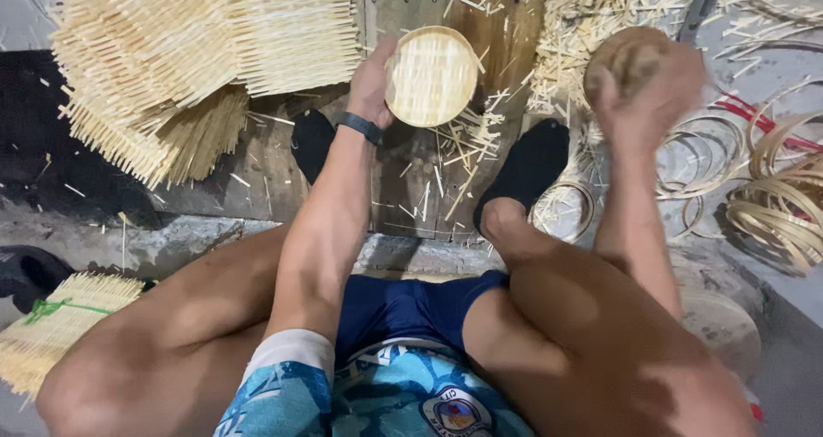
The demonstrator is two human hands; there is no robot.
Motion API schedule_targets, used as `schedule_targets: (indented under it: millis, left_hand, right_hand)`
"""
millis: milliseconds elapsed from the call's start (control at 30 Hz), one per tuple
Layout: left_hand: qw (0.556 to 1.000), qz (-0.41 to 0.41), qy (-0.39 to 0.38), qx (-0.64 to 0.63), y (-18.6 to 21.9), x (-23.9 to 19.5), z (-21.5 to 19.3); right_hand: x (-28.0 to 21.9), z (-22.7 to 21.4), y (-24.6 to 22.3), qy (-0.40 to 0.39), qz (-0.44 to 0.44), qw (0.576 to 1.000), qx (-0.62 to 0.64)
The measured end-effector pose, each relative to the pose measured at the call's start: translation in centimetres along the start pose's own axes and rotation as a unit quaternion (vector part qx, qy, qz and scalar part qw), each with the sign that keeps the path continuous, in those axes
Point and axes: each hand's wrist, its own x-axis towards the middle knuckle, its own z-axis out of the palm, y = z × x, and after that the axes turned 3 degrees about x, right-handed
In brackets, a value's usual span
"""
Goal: The person sits on the floor and repeatedly assembles small round bamboo trays. They place a woven bamboo mat into a circular frame, use shears to trim the excess mat, and then place the finished tray into a stack.
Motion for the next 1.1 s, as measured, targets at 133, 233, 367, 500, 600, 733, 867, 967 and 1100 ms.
schedule_targets:
  millis: [133, 233, 367, 500, 600, 733, 867, 967, 1100]
  left_hand:
    - [0.999, -0.028, -0.042, 0.008, -1.3, -0.9, 2.6]
    - [0.999, -0.009, -0.039, 0.034, -1.7, -2.1, 2.4]
    - [0.983, -0.003, -0.024, 0.180, -1.9, -2.4, 0.4]
    - [0.957, 0.053, 0.024, 0.284, -3.7, -1.6, -1.3]
    - [0.936, 0.076, 0.068, 0.336, -4.9, -1.0, -0.9]
    - [0.866, 0.127, 0.001, 0.483, 0.5, -1.4, 1.7]
    - [0.773, 0.239, 0.130, 0.573, 13.3, -0.9, 8.4]
    - [0.847, 0.422, -0.199, 0.254, 20.8, -2.9, 13.3]
    - [0.899, 0.236, -0.090, 0.357, 19.7, -5.8, 16.9]
  right_hand:
    - [-3.1, 2.2, -4.6, -0.338, 0.197, 0.822, 0.414]
    - [-4.3, 2.7, -7.7, -0.311, 0.117, 0.782, 0.527]
    - [-4.1, 2.0, -8.7, -0.239, 0.091, 0.820, 0.512]
    - [-4.9, 2.3, -8.8, -0.239, 0.089, 0.882, 0.396]
    - [-5.5, 2.9, -8.6, -0.232, 0.082, 0.850, 0.466]
    - [-5.5, 3.5, -7.1, -0.217, 0.083, 0.842, 0.486]
    - [-6.5, 5.0, -5.0, -0.193, 0.109, 0.843, 0.491]
    - [-7.5, 6.6, -3.8, -0.190, 0.121, 0.841, 0.492]
    - [-7.9, 8.2, -3.4, -0.205, 0.127, 0.832, 0.500]
